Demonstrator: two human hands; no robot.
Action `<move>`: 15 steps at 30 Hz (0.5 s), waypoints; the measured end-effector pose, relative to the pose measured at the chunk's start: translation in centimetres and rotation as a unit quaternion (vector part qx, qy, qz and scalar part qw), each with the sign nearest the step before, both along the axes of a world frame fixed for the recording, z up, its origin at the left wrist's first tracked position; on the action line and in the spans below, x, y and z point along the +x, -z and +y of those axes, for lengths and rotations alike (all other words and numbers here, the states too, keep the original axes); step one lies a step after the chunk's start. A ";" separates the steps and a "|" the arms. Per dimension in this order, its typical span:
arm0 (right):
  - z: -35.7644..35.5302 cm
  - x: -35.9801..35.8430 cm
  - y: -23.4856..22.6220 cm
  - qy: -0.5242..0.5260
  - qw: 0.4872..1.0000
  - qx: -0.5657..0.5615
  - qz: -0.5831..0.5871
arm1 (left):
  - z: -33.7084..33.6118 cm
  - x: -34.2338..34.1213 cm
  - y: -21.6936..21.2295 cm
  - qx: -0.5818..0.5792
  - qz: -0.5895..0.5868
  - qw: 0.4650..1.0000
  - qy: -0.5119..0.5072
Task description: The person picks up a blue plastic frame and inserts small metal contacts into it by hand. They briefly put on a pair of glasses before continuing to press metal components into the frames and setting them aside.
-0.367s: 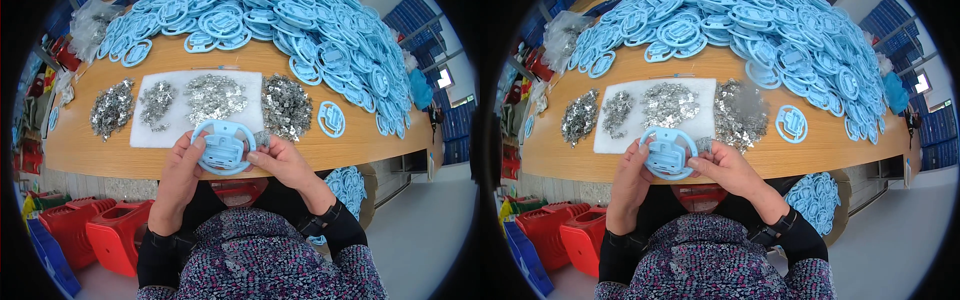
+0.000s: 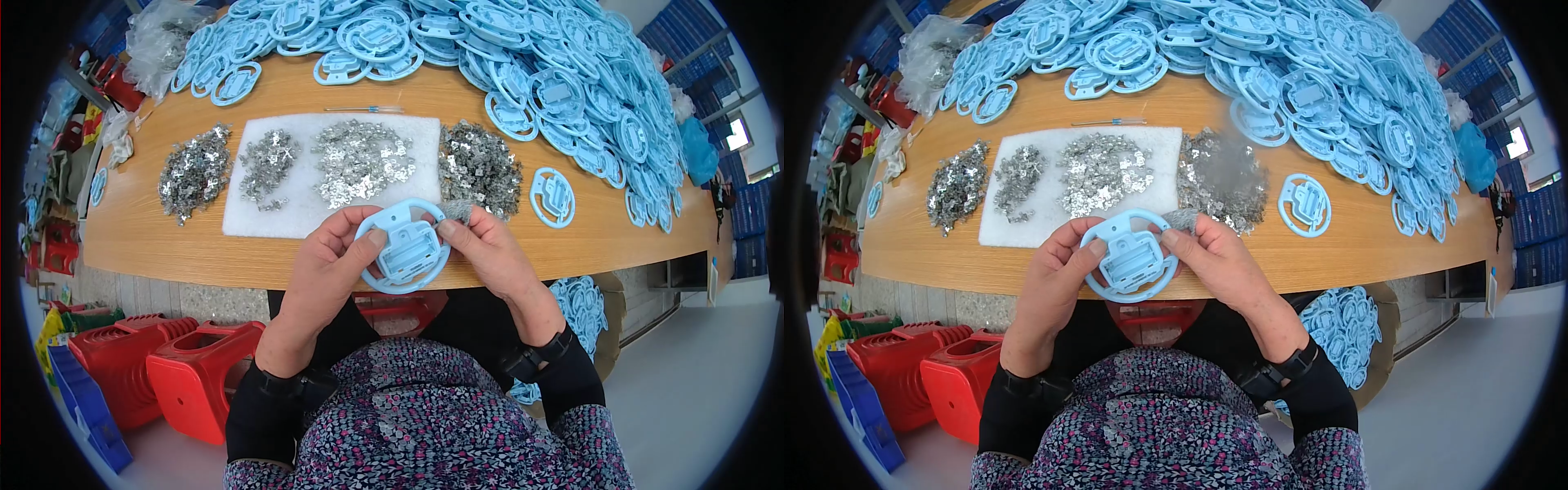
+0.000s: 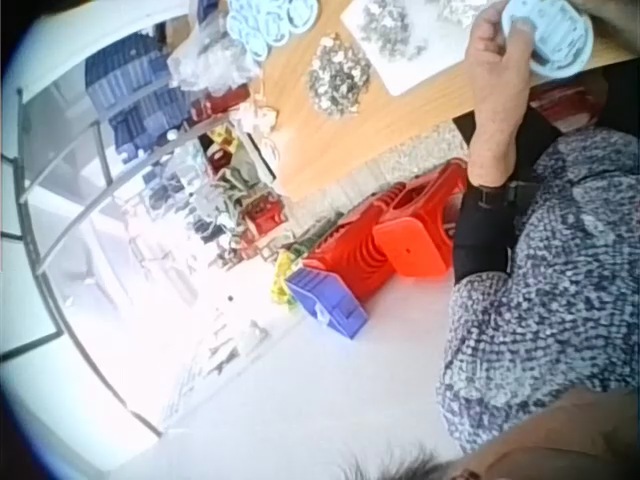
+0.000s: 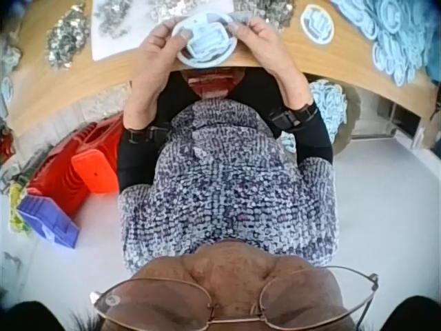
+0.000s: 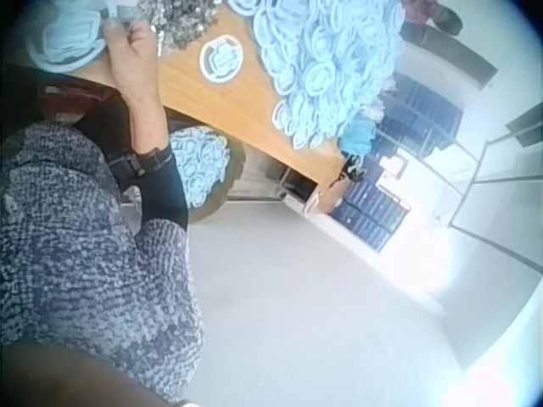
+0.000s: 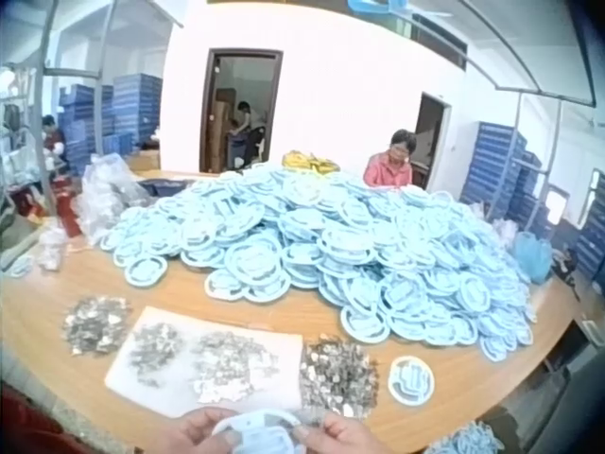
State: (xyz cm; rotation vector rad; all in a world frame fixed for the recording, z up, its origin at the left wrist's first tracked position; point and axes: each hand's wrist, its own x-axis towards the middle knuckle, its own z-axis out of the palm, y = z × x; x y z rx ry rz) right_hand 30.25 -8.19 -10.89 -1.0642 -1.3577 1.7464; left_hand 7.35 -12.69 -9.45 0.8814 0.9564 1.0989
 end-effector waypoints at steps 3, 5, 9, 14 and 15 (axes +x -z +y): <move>-0.4 -0.3 0.5 0.064 0.996 -0.040 0.057 | 0.3 0.8 0.6 -0.013 -0.064 0.997 -0.047; -0.5 -0.3 0.3 0.056 0.995 -0.050 0.071 | 0.4 0.8 0.8 -0.016 -0.073 0.996 -0.051; -0.2 -0.2 0.7 0.041 0.994 -0.064 0.077 | 0.3 0.5 0.8 -0.046 -0.101 0.993 -0.045; -0.5 -0.5 -0.2 0.021 0.999 -0.019 0.024 | 0.3 0.2 0.5 -0.010 -0.031 0.998 -0.045; -0.5 -0.6 -0.5 0.016 1.000 0.019 -0.007 | 0.4 0.3 0.2 0.017 -0.008 0.999 -0.049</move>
